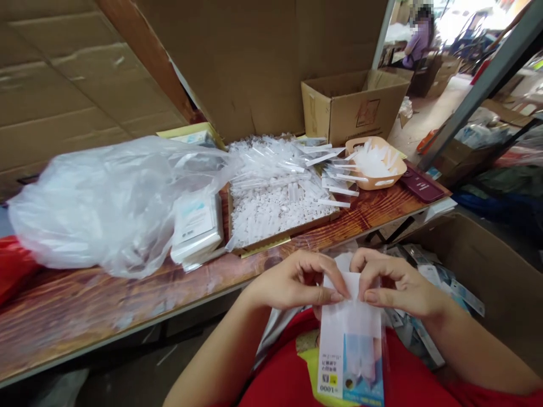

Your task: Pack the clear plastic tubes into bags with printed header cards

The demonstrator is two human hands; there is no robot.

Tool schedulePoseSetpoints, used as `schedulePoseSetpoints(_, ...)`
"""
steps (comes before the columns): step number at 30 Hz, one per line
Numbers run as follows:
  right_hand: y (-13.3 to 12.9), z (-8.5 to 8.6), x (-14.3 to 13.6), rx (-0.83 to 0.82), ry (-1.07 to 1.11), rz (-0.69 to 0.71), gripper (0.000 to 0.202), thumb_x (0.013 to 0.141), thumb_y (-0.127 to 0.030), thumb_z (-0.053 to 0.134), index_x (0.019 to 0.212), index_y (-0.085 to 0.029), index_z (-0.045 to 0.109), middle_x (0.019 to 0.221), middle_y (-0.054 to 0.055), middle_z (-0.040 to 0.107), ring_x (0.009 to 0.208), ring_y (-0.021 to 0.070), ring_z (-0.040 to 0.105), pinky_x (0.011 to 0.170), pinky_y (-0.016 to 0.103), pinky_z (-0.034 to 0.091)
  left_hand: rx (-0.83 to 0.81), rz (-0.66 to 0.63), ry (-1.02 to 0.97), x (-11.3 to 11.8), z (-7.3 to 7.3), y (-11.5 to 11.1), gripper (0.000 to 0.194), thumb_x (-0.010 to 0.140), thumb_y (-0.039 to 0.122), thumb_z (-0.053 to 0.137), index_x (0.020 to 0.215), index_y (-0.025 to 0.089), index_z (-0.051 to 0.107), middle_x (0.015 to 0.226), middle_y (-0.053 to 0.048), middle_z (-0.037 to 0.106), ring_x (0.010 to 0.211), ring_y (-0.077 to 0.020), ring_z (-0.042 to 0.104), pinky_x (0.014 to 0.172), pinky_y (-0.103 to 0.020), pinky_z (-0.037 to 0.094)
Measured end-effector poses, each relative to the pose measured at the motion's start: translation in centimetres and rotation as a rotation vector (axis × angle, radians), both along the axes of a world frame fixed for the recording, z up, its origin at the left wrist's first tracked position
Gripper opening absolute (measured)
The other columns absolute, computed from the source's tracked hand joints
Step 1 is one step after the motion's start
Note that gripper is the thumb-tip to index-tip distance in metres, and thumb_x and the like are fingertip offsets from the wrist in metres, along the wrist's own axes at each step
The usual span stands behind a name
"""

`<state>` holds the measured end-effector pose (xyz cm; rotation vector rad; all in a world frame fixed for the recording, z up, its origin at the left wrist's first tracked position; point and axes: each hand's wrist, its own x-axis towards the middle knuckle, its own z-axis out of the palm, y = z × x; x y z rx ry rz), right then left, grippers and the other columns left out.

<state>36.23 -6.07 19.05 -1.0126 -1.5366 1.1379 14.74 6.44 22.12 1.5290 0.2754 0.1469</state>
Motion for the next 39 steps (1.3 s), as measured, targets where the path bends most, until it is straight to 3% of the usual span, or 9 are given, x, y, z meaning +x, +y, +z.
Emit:
schedulePoseSetpoints(4,0.4,-0.7,-1.3,0.083,0.013,-0.185,0.023,0.091,-0.044,0.074,0.087,-0.023,0.078,0.09,0.004,0.062,0.083,0.0145,0.061,0.074,0.027,0.051,0.007,0.213,-0.034,-0.7,-1.1,-0.4,0.021,0.088,0.04,0.075,0.091,0.023,0.085,0.086,-0.009,0.075,0.077,-0.0168,0.065,0.073,-0.026,0.051)
schedulePoseSetpoints(9,1.5,-2.2,-3.4,0.094,0.087,-0.534,0.019,0.091,-0.041,0.073,0.096,-0.025,0.082,0.083,0.004,0.066,0.074,0.0147,0.063,0.063,0.023,0.052,0.038,0.487,-0.034,-1.8,-3.9,-0.6,0.037,0.088,0.055,0.073,0.094,0.021,0.086,0.084,-0.009,0.071,0.066,-0.0137,0.056,0.057,-0.022,0.045)
schedulePoseSetpoints(14,2.5,-2.5,-4.6,0.123,0.035,-0.594,0.02,0.091,-0.042,0.073,0.093,-0.025,0.083,0.085,0.006,0.071,0.08,0.0179,0.068,0.07,0.026,0.057,0.097,0.599,-0.019,-2.9,-5.3,-0.2,0.044,0.085,0.058,0.074,0.075,0.016,0.082,0.073,-0.008,0.066,0.065,-0.0161,0.055,0.056,-0.024,0.047)
schedulePoseSetpoints(18,3.0,-2.3,-4.9,0.156,-0.016,-0.548,0.026,0.094,-0.043,0.069,0.084,-0.022,0.08,0.08,0.006,0.07,0.075,0.017,0.066,0.067,0.026,0.054,0.199,0.635,-0.005,-3.6,-4.4,0.1,0.039,0.086,0.055,0.073,0.077,0.019,0.084,0.074,-0.008,0.072,0.07,-0.0188,0.061,0.065,-0.027,0.05)
schedulePoseSetpoints(24,4.7,-1.0,-4.1,0.231,-0.06,-0.42,0.021,0.096,-0.036,0.068,0.086,-0.022,0.08,0.082,0.005,0.071,0.078,0.0154,0.068,0.071,0.025,0.055,0.446,0.628,-0.014,-4.1,-1.3,0.9,0.021,0.093,0.042,0.069,0.094,0.03,0.087,0.084,-0.007,0.079,0.08,-0.0201,0.073,0.073,-0.025,0.055)
schedulePoseSetpoints(27,6.6,0.8,-3.2,0.415,-0.066,-0.428,0.013,0.094,-0.029,0.07,0.095,-0.026,0.083,0.086,0.005,0.075,0.08,0.016,0.07,0.073,0.027,0.056,0.67,0.69,-0.161,-4.1,0.4,2.0,0.016,0.092,0.031,0.072,0.099,0.036,0.086,0.085,-0.003,0.078,0.078,-0.0164,0.073,0.07,-0.021,0.055)
schedulePoseSetpoints(31,10.4,3.3,-2.2,0.71,-0.107,-0.497,0.019,0.093,-0.018,0.07,0.101,-0.03,0.083,0.083,0.003,0.077,0.079,0.0172,0.07,0.076,0.033,0.057,1.009,0.8,-0.351,-3.8,1.9,4.7,0.03,0.086,0.016,0.077,0.105,0.039,0.084,0.086,0.0,0.078,0.076,-0.0137,0.072,0.068,-0.02,0.055)
schedulePoseSetpoints(35,14.0,3.4,-1.9,0.914,-0.182,-0.529,0.025,0.091,-0.011,0.07,0.103,-0.029,0.083,0.086,0.003,0.079,0.081,0.0167,0.07,0.079,0.034,0.056,1.286,0.915,-0.368,-3.5,1.4,7.6,0.028,0.083,0.012,0.079,0.099,0.035,0.085,0.087,0.001,0.081,0.075,-0.0144,0.076,0.075,-0.021,0.059)
schedulePoseSetpoints(39,14.9,0.8,-1.7,0.948,-0.224,-0.491,0.027,0.092,-0.008,0.068,0.108,-0.026,0.081,0.09,0.004,0.079,0.083,0.016,0.071,0.079,0.032,0.056,1.473,0.941,-0.355,-3.7,-0.7,8.4,0.026,0.084,0.008,0.076,0.098,0.029,0.083,0.089,0.002,0.082,0.077,-0.0135,0.078,0.079,-0.019,0.061)
